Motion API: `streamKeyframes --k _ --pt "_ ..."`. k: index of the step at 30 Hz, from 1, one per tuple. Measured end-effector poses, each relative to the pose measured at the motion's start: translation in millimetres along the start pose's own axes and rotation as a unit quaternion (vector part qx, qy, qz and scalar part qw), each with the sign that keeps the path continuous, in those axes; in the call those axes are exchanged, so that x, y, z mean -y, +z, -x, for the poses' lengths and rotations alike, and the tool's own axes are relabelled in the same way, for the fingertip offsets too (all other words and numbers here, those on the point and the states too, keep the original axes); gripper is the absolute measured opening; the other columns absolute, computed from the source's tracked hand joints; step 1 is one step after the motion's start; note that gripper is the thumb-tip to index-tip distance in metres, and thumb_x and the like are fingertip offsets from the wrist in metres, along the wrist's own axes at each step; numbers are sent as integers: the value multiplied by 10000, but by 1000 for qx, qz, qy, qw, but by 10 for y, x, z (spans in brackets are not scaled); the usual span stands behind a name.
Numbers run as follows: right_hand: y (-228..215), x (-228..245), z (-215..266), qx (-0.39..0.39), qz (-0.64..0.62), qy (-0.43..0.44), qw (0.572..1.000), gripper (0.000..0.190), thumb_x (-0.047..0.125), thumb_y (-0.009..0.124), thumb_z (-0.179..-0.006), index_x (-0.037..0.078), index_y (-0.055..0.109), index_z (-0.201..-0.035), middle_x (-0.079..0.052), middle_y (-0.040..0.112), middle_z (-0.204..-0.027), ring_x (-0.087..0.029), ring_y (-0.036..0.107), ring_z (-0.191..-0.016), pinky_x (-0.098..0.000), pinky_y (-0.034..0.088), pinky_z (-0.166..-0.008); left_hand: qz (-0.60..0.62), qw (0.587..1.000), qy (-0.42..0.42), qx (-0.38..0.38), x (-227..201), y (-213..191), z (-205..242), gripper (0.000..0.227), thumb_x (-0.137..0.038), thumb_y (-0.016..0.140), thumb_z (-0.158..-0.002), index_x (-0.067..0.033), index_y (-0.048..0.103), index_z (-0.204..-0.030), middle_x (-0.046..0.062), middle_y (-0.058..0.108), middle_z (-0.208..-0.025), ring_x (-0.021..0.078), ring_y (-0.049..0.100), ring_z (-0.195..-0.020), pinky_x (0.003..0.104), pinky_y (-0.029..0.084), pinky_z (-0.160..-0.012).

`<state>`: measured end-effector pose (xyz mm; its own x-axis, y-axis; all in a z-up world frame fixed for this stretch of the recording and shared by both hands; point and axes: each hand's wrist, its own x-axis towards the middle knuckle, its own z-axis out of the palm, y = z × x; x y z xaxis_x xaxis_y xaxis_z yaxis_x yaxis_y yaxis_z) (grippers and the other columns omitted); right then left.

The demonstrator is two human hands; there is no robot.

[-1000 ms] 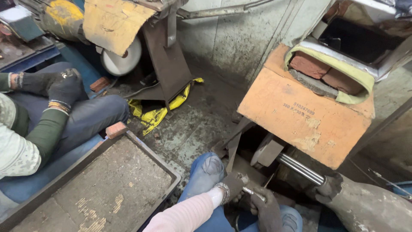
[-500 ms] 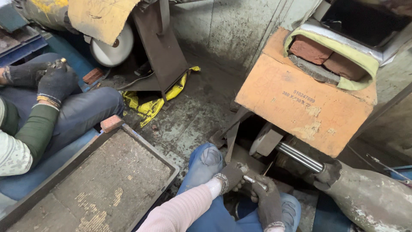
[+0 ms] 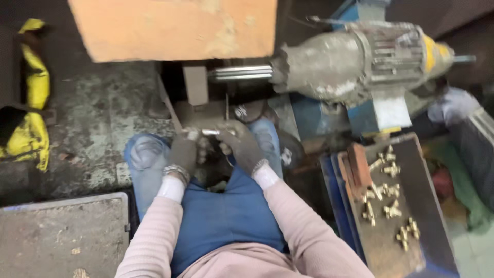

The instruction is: The person sits on the floor and uses a bench grinder to smooth the surface of small brass-colored metal parts. They hold each part with gloved hands against the spinning wheel, rotate it to grind different sides, and place finished pieces into a nearby tray.

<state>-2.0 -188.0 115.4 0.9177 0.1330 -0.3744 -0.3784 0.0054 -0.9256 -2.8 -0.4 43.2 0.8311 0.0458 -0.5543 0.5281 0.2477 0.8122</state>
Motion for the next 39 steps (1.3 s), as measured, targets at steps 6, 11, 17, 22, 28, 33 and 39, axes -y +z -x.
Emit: streamKeyframes --k 6,11,17,22,28,33,39 --pt "44 90 34 32 -137 -17 990 356 130 611 -1000 -39 561 -1308 -103 630 -973 -123 588 -767 -260 519 -662 88 996 -28 4 -516 179 397 204 -312 596 -999 -113 622 -961 5 580 -656 124 493 -480 285 390 -413" --pt "37 68 63 59 -81 -21 995 393 114 594 -968 -11 531 -1335 -96 636 -1094 -138 647 -909 -262 568 -790 -5 1000 16 -6 -444 127 377 228 -297 604 -1001 -78 654 -958 25 590 -659 137 513 -494 290 423 -438" --pt "70 89 53 82 -85 -37 992 432 58 612 -925 -22 477 -1327 -107 611 -1173 -158 658 -1008 -275 574 -829 61 997 30 39 -453 73 392 263 -306 598 -1020 -52 648 -974 20 621 -746 121 536 -561 278 445 -472" --pt "69 78 70 55 -119 -50 990 426 31 606 -927 -46 484 -1327 -118 626 -1071 -148 627 -908 -271 550 -799 95 992 47 75 -482 25 437 259 -308 615 -1007 -52 654 -1012 12 618 -780 113 565 -609 262 451 -494" --pt "54 82 57 20 -70 -27 997 380 139 569 -981 -24 518 -1321 -81 621 -936 -113 604 -795 -258 549 -729 99 992 57 55 -497 49 416 249 -301 625 -1002 -62 637 -1073 10 607 -784 105 554 -583 250 443 -466" --pt "48 37 -25 3 -13 -17 1000 347 193 578 -993 -6 547 -1276 -56 635 -912 -105 601 -748 -261 537 -660 32 991 111 -60 -536 66 456 328 -240 662 -964 -86 594 -1245 -28 644 -835 57 552 -579 210 461 -458" --pt "107 -79 -48 -3 72 -4 997 323 217 611 -949 50 576 -1223 -25 620 -896 -88 595 -719 -239 517 -624 -200 979 15 -28 -481 72 428 487 -211 745 -900 -51 618 -1342 83 736 -986 168 588 -627 305 459 -509"
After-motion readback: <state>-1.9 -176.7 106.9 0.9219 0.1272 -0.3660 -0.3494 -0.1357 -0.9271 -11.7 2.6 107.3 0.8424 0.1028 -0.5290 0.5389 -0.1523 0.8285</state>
